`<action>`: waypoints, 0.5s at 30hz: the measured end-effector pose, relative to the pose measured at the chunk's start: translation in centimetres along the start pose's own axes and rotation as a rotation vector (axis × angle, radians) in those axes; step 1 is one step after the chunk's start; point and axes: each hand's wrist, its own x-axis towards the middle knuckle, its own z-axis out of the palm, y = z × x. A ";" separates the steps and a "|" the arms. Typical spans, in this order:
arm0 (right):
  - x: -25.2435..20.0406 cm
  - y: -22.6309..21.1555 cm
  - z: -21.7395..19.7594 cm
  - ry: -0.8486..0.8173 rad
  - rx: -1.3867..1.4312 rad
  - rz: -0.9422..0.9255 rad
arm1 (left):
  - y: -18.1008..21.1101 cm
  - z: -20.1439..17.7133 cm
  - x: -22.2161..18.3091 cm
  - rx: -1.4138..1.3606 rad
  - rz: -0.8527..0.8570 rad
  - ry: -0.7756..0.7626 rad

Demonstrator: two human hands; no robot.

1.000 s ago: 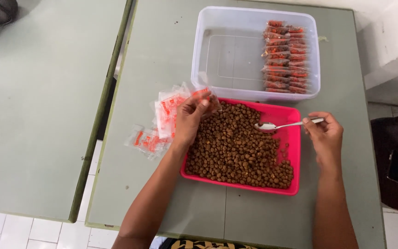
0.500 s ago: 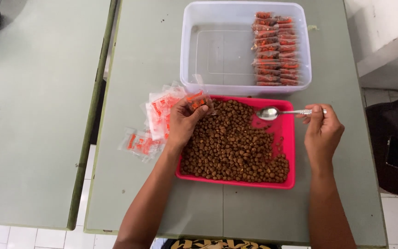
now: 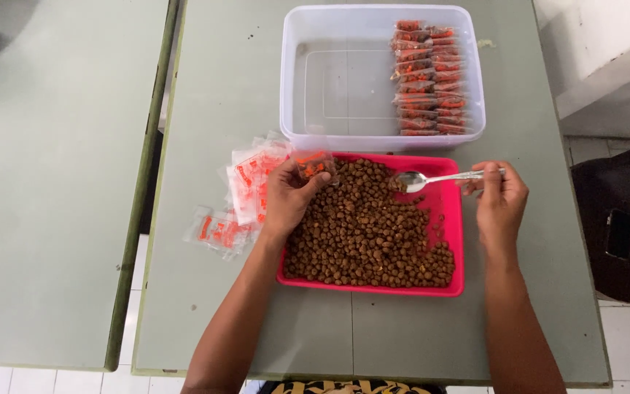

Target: Packaging small food pellets into individual plastic bags using a spoon and placing them in a container.

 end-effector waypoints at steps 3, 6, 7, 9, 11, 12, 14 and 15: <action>0.2 -1.2 -0.2 -0.001 0.105 0.102 | -0.2 -0.2 0.0 0.046 0.016 -0.015; 0.5 -3.0 -0.1 -0.023 0.126 0.091 | 0.4 -0.4 -0.4 0.072 0.013 -0.010; 0.6 -3.9 0.0 -0.023 0.101 0.087 | 0.5 -0.5 -0.5 0.116 -0.003 -0.063; 0.9 -5.8 0.4 -0.024 0.079 0.078 | 0.6 -0.7 -0.4 0.160 -0.013 -0.114; 1.1 -7.5 0.9 -0.033 0.118 0.015 | 0.5 -0.7 -0.4 0.292 -0.020 -0.097; 1.3 -8.1 1.2 -0.034 0.117 0.014 | 0.9 -0.7 -0.5 0.292 -0.019 -0.096; 1.7 -9.4 1.8 -0.067 0.155 -0.056 | 1.7 -0.5 -0.6 0.301 0.056 -0.143; 1.7 -10.2 2.2 -0.067 0.155 -0.057 | 2.0 -0.4 -0.6 0.301 0.056 -0.143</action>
